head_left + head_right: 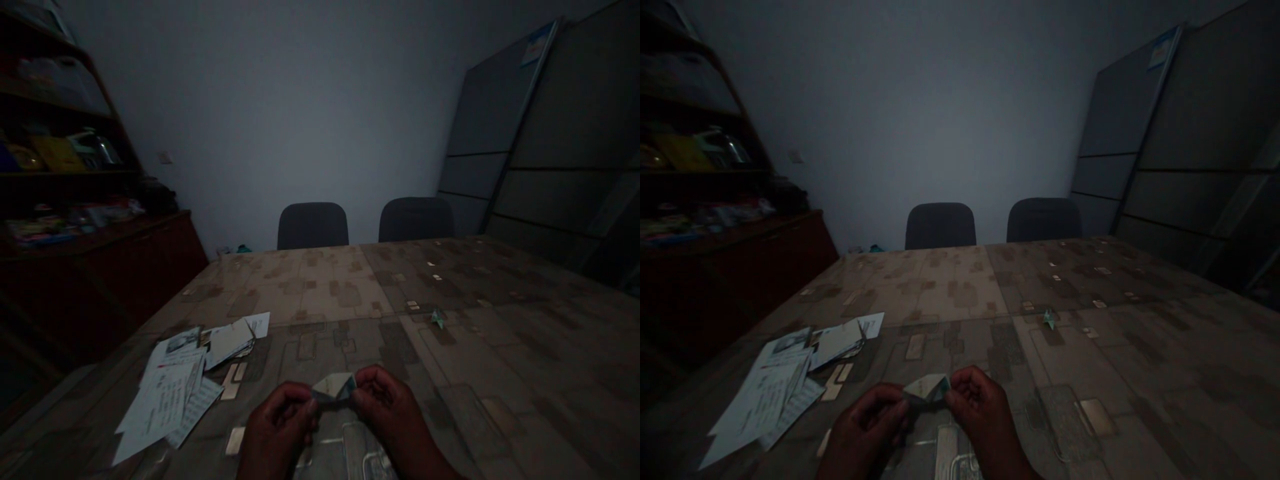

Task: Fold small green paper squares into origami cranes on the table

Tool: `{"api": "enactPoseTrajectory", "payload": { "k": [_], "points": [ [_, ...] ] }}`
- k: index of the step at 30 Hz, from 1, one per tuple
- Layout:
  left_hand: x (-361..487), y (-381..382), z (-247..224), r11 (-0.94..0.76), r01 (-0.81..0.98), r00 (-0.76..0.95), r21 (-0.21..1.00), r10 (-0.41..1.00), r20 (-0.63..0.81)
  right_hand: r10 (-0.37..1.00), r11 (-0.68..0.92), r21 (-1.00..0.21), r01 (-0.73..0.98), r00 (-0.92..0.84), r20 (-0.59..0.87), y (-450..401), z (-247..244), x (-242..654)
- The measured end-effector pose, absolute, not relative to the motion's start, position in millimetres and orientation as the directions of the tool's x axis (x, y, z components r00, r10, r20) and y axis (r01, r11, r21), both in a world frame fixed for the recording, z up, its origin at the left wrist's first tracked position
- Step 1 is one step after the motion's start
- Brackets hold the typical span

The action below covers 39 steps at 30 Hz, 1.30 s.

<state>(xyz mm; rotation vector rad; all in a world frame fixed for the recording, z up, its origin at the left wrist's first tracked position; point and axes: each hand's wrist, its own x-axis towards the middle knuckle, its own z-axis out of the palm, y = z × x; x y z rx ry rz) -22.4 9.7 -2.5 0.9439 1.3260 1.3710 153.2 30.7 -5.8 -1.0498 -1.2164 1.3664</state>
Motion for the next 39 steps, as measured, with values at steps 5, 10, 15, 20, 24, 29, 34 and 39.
{"api": "enactPoseTrajectory", "payload": {
  "k": [5, 10, 15, 20, 24, 29, 34, 39],
  "points": [
    [-21.7, 10.0, -4.1, 0.059, -0.103, -0.212, 0.993, 0.974, -0.080, 0.989, 0.002, -0.996, -0.094, -0.144, 0.015, 32.0, -4.7, 152.4],
    [-21.4, 11.8, -4.3, 0.100, -0.114, -0.202, 0.988, 0.972, -0.121, 0.991, -0.009, -0.995, -0.103, -0.135, 0.005, 32.3, -6.7, 152.5],
    [-19.0, 13.8, -4.3, 0.086, -0.181, -0.237, 0.980, 0.963, -0.129, 0.986, -0.048, -0.987, -0.152, -0.166, -0.022, 32.7, -8.9, 152.5],
    [-19.1, 14.9, -5.5, 0.080, -0.190, -0.222, 0.979, 0.967, -0.122, 0.982, -0.037, -0.989, -0.143, -0.190, -0.010, 33.0, -9.5, 151.0],
    [-18.8, 14.5, -6.6, 0.070, -0.220, -0.212, 0.973, 0.970, -0.118, 0.981, -0.012, -0.993, -0.117, -0.196, 0.011, 34.5, -11.8, 151.1],
    [-17.9, 11.7, -3.3, 0.087, -0.184, -0.222, 0.979, 0.967, -0.127, 0.981, -0.036, -0.993, -0.113, -0.193, -0.014, 33.8, -10.7, 152.0],
    [-19.5, 10.3, -2.5, 0.099, -0.044, -0.129, 0.994, 0.986, -0.104, 0.969, -0.012, -0.997, -0.071, -0.247, 0.006, 28.2, -1.5, 150.7],
    [-20.4, 10.0, -3.5, 0.084, -0.006, -0.099, 0.996, 0.992, -0.084, 0.957, 0.106, -0.993, 0.054, -0.275, 0.087, 25.0, 4.4, 147.3]
  ]
}}
